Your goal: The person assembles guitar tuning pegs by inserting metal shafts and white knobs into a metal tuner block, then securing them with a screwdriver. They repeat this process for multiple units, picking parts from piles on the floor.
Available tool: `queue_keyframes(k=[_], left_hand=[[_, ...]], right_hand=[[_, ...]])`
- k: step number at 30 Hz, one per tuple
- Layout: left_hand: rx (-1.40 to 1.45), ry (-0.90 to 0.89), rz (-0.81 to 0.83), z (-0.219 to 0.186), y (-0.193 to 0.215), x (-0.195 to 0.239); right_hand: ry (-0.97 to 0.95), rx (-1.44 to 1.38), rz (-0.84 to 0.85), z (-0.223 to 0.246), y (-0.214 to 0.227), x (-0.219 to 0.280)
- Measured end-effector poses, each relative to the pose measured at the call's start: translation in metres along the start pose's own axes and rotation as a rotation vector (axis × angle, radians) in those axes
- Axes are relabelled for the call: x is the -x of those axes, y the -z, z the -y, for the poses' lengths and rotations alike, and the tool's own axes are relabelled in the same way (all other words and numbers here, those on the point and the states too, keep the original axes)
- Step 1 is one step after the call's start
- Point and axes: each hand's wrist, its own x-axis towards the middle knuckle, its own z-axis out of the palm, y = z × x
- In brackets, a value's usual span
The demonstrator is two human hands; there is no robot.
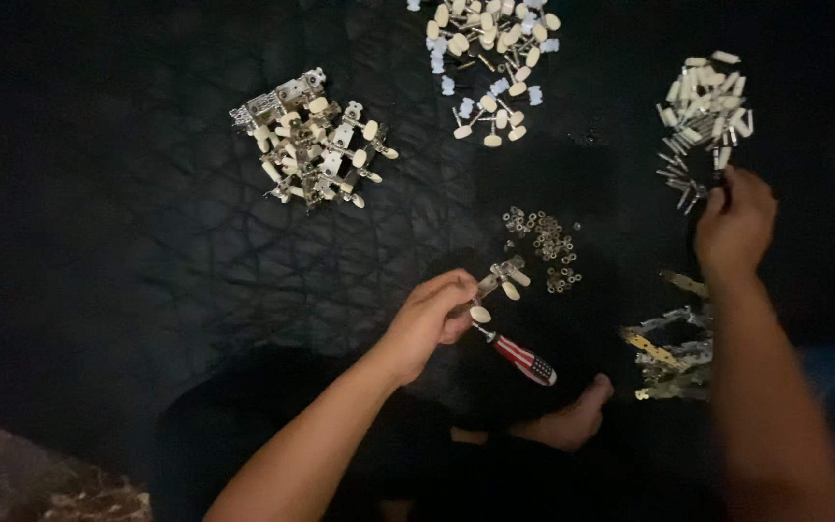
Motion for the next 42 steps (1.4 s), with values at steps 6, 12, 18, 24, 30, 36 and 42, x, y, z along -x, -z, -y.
queue_keyframes(k=[6,12,18,24,30,36,42], left_hand=[[-0.006,0.033,-0.025,-0.001,-0.001,-0.002],[-0.008,0.019,0.015,0.004,0.002,-0.003],[-0.011,0.006,-0.007,-0.001,-0.003,0.001],[0.017,-0.016,0.021,0.012,0.002,-0.007],[-0.023,0.0,0.003,0.001,-0.002,0.0],[-0.02,-0.003,0.019,0.002,-0.003,-0.001],[0.001,0.006,-0.202,0.013,0.004,0.001]], right_hand=[[-0.161,-0.064,0.008,-0.01,-0.001,0.007],[-0.269,-0.193,0.073,0.016,0.018,-0.002],[-0.413,-0.136,0.01,-0.006,-0.001,0.005],[-0.395,-0.155,0.098,-0.006,0.002,0.0],[-0.45,-0.228,0.046,0.011,0.001,-0.003],[-0.299,-0.202,0.019,-0.01,-0.004,0.001],[-0.375,-0.229,-0.198,0.004,-0.016,-0.003]])
